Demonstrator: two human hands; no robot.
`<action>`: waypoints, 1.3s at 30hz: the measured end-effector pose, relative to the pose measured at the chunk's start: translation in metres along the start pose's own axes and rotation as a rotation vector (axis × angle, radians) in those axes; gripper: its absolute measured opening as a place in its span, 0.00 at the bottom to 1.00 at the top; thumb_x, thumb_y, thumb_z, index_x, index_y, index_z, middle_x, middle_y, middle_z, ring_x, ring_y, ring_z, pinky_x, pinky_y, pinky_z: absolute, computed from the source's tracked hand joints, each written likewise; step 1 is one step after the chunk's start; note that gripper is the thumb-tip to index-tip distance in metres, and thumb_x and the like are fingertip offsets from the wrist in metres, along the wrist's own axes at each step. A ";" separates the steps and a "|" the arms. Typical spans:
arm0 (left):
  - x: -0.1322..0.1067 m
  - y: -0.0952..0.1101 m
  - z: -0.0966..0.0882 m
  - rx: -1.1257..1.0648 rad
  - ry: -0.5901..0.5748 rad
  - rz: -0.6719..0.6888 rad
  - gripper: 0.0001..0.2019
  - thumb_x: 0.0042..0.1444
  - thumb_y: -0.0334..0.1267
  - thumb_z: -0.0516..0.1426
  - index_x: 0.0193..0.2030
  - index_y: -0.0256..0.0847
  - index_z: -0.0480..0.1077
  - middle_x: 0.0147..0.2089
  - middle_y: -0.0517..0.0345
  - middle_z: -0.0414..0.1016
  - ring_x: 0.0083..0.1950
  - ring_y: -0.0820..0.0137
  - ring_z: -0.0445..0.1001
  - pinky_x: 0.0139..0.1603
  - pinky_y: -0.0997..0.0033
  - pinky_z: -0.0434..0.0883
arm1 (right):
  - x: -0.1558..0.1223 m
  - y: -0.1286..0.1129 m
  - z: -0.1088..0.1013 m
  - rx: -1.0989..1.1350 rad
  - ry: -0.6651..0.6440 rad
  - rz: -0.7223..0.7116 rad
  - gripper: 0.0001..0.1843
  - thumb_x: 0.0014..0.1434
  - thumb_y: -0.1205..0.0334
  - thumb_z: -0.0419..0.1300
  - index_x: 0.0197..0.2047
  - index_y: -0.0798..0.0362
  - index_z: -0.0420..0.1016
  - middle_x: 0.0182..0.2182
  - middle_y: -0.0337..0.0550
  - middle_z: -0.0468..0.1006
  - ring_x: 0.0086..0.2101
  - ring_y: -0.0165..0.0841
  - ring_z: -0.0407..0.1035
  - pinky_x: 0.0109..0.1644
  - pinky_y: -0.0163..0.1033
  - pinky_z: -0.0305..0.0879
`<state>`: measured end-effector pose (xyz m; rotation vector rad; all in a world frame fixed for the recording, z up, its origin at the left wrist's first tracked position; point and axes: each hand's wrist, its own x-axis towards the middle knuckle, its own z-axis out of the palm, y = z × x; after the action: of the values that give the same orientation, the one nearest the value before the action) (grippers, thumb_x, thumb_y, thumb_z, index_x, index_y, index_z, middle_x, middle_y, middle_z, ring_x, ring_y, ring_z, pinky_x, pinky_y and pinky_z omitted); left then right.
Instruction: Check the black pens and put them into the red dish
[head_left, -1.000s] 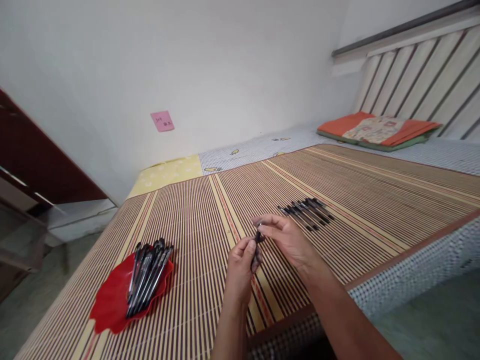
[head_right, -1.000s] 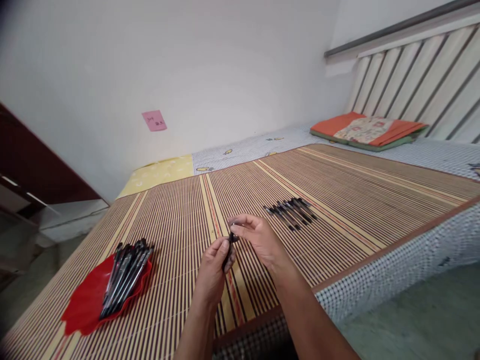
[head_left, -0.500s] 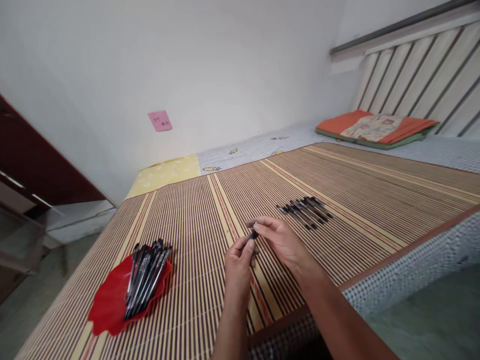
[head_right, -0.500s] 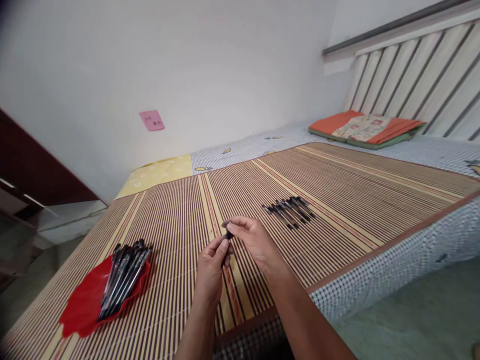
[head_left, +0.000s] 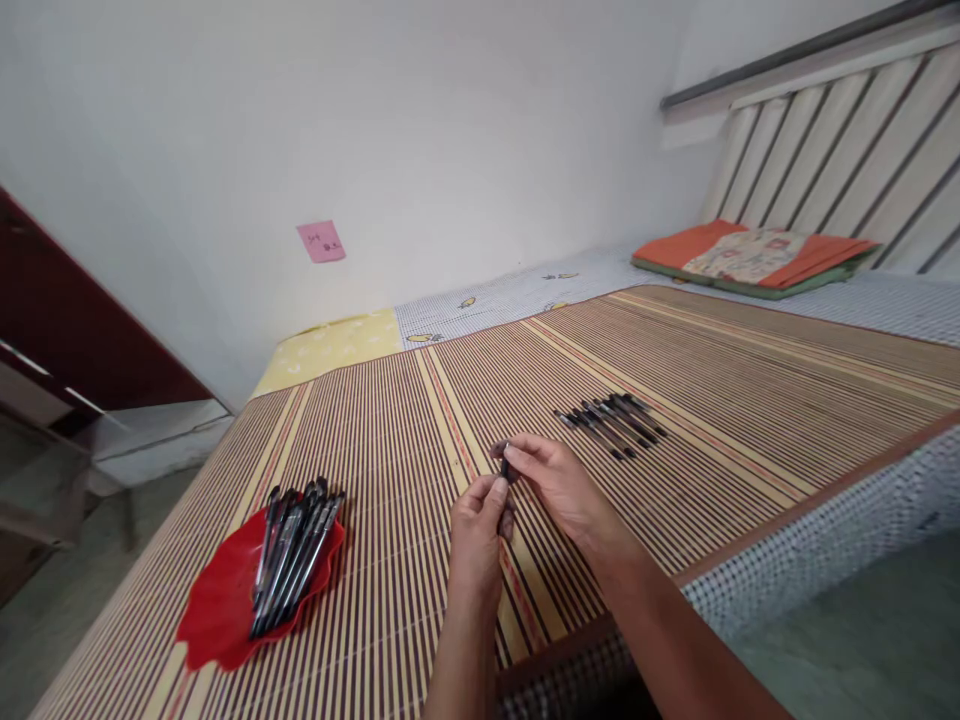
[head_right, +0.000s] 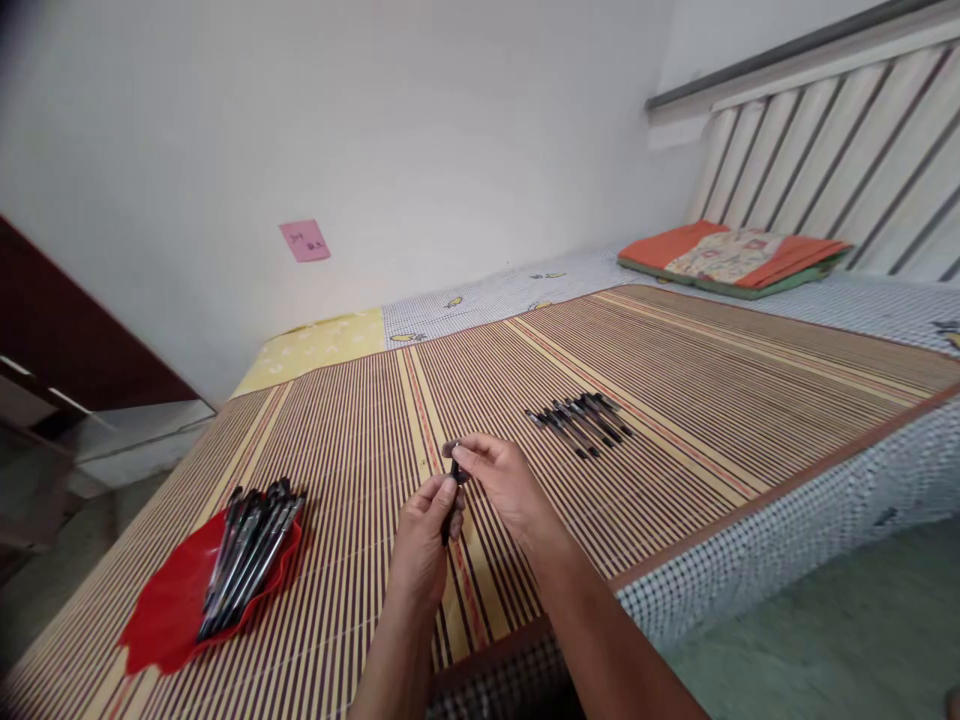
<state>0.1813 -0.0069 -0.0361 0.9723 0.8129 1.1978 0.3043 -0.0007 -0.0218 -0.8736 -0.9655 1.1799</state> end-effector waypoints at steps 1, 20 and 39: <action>0.000 -0.001 0.000 0.018 0.007 0.008 0.17 0.49 0.49 0.67 0.28 0.37 0.73 0.23 0.65 0.64 0.21 0.79 0.55 0.21 0.78 0.54 | 0.000 0.000 0.000 -0.003 0.016 0.003 0.11 0.53 0.53 0.69 0.36 0.51 0.82 0.31 0.40 0.80 0.33 0.32 0.71 0.40 0.38 0.66; 0.001 -0.007 -0.005 0.332 0.303 0.151 0.11 0.58 0.46 0.60 0.35 0.40 0.74 0.22 0.64 0.65 0.21 0.72 0.64 0.24 0.74 0.64 | 0.032 0.028 -0.047 -1.097 0.321 -0.138 0.25 0.63 0.55 0.55 0.58 0.63 0.73 0.63 0.66 0.67 0.66 0.54 0.52 0.69 0.59 0.42; 0.006 -0.011 -0.010 0.093 0.260 0.065 0.15 0.54 0.48 0.62 0.38 0.36 0.73 0.24 0.65 0.65 0.22 0.77 0.62 0.22 0.77 0.63 | 0.025 0.030 -0.064 -1.473 0.292 -0.009 0.18 0.67 0.56 0.54 0.50 0.59 0.77 0.45 0.56 0.78 0.45 0.43 0.72 0.46 0.40 0.61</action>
<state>0.1779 0.0002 -0.0501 0.9351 1.0567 1.3714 0.3566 0.0259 -0.0679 -2.0861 -1.5429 0.1118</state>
